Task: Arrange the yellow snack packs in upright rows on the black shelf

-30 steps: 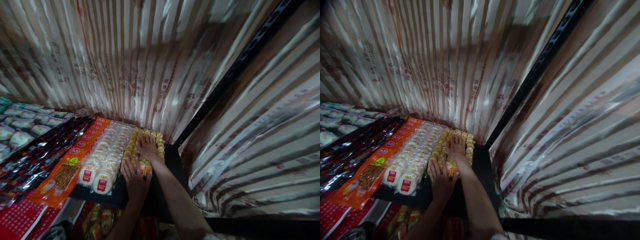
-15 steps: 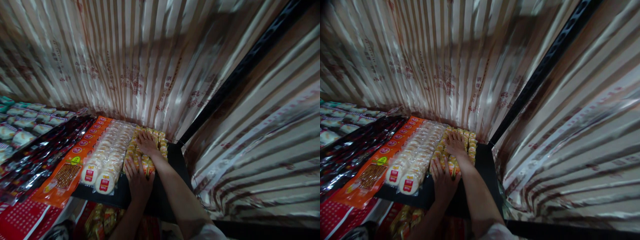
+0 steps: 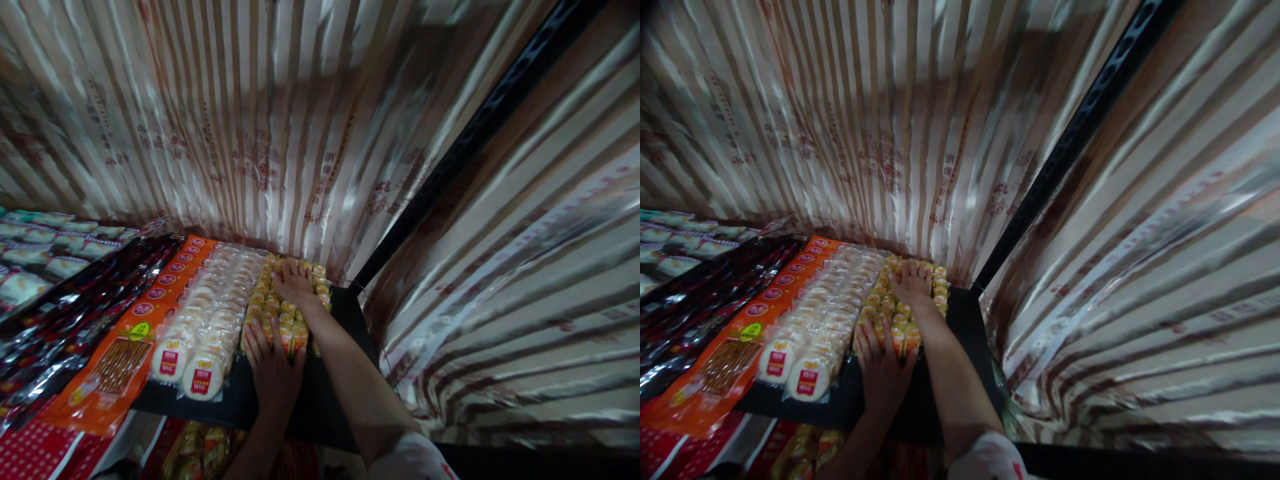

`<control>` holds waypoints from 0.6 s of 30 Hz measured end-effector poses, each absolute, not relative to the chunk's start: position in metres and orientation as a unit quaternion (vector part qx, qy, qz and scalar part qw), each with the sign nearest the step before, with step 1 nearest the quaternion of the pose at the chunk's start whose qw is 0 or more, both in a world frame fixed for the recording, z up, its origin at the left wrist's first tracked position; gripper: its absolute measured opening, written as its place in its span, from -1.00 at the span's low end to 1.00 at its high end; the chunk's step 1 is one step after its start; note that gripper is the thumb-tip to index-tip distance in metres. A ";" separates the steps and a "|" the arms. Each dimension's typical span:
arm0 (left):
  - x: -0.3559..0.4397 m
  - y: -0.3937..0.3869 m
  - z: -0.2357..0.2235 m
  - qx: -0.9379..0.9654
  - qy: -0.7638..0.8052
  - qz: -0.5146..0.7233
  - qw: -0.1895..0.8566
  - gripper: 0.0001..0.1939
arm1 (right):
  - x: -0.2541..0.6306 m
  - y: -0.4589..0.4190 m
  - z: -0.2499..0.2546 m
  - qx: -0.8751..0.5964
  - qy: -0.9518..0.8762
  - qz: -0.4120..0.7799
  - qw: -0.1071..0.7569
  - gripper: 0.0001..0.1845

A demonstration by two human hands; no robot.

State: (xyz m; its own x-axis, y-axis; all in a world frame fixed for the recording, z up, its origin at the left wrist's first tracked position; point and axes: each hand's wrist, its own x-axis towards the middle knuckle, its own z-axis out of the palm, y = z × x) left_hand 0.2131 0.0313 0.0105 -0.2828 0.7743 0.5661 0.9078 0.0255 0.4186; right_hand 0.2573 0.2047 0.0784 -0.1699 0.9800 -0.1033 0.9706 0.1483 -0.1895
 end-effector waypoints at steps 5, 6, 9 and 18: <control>0.213 0.031 0.010 -0.591 -0.714 -0.366 0.085 -0.17 | 0.255 0.201 0.077 -0.643 -0.759 0.093 0.037 -0.27; 0.213 0.031 0.010 -0.591 -0.714 -0.366 0.085 -0.18 | 0.255 0.202 0.078 -0.645 -0.758 0.092 0.041 -0.28; 0.213 0.031 0.010 -0.592 -0.715 -0.363 0.083 -0.18 | 0.257 0.206 0.083 -0.661 -0.743 0.095 0.049 -0.27; 0.215 0.032 0.009 -0.592 -0.714 -0.361 0.095 -0.15 | 0.260 0.204 0.081 -0.656 -0.747 0.086 0.063 -0.30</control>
